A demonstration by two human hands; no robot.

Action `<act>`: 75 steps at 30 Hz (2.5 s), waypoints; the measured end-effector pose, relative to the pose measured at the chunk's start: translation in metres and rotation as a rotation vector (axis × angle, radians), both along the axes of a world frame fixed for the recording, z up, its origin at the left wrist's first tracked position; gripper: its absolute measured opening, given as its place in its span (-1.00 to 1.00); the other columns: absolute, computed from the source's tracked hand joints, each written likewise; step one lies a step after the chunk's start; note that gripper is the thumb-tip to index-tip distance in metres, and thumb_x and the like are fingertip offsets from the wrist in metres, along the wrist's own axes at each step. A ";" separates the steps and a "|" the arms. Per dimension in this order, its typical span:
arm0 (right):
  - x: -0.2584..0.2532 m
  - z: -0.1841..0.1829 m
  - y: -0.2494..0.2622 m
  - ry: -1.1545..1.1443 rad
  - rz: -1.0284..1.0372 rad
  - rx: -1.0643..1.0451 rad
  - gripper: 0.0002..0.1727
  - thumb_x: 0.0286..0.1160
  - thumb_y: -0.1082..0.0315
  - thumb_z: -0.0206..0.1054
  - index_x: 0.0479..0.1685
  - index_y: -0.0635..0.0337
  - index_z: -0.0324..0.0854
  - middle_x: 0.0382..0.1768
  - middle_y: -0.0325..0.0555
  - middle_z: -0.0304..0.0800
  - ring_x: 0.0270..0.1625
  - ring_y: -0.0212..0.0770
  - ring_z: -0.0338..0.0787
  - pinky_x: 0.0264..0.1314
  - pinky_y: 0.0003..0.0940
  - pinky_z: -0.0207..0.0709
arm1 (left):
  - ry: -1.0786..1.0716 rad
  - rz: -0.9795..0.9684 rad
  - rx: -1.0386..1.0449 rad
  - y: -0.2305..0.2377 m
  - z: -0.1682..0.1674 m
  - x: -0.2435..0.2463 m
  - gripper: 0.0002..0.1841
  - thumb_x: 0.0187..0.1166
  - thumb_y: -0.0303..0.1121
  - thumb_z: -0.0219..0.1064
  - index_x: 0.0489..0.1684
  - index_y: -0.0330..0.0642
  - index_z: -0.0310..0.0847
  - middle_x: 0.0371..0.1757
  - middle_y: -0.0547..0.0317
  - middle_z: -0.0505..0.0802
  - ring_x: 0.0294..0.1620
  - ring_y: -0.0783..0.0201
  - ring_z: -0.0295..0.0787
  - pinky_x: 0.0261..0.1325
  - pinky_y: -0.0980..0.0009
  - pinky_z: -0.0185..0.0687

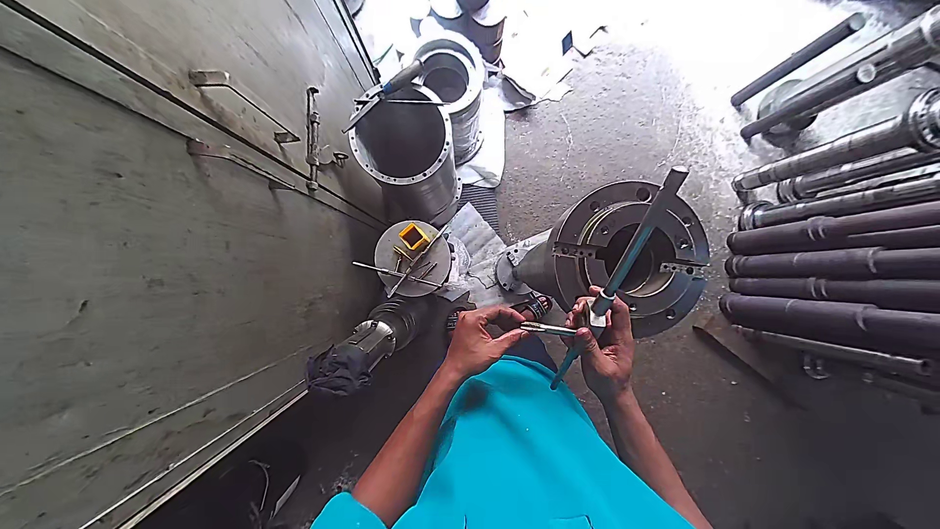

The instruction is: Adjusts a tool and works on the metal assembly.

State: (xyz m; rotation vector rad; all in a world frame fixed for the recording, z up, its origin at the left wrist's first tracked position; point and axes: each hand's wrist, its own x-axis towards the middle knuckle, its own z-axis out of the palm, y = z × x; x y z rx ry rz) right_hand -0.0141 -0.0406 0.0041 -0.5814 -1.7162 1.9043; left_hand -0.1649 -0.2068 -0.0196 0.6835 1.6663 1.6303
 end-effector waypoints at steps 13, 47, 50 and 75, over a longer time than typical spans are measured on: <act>0.004 0.004 0.019 -0.048 -0.066 -0.037 -0.29 0.53 0.08 0.49 0.66 -0.25 0.27 0.14 -0.31 0.66 -0.03 -0.33 0.76 -0.11 -0.41 0.78 | 0.080 -0.078 -0.155 0.016 -0.004 0.002 -0.63 0.50 -0.29 0.52 0.27 -0.10 0.76 0.15 0.22 0.91 0.07 0.39 0.87 0.19 0.33 0.82; -0.002 0.002 0.006 -0.150 0.016 0.136 -0.24 0.48 0.31 0.46 0.70 0.23 0.26 0.07 -0.15 0.72 -0.23 -0.32 0.76 -0.31 -0.45 0.73 | -0.383 0.065 -0.066 0.010 -0.015 0.012 -0.87 0.53 -0.49 0.43 -0.11 -0.36 0.78 -0.22 0.03 0.93 -0.25 0.22 0.92 -0.06 0.27 0.88; -0.004 0.000 0.006 -0.137 0.039 0.158 -0.25 0.49 0.31 0.46 0.68 0.28 0.25 0.05 -0.16 0.73 -0.21 -0.34 0.77 -0.29 -0.47 0.73 | -0.358 0.108 -0.133 0.008 -0.017 0.011 -0.87 0.51 -0.42 0.47 -0.17 -0.31 0.78 -0.28 0.11 0.92 -0.28 0.29 0.90 -0.09 0.31 0.85; -0.169 -0.067 -0.018 -0.510 0.401 0.229 -0.30 0.56 0.22 0.42 0.73 -0.08 0.32 0.05 0.04 0.81 -0.26 -0.10 0.78 -0.22 -0.06 0.71 | -0.168 0.337 -0.500 -0.099 -0.053 0.017 -0.67 0.66 -0.39 0.13 0.27 -0.14 0.71 0.22 0.16 0.87 0.17 0.32 0.83 0.34 0.25 0.70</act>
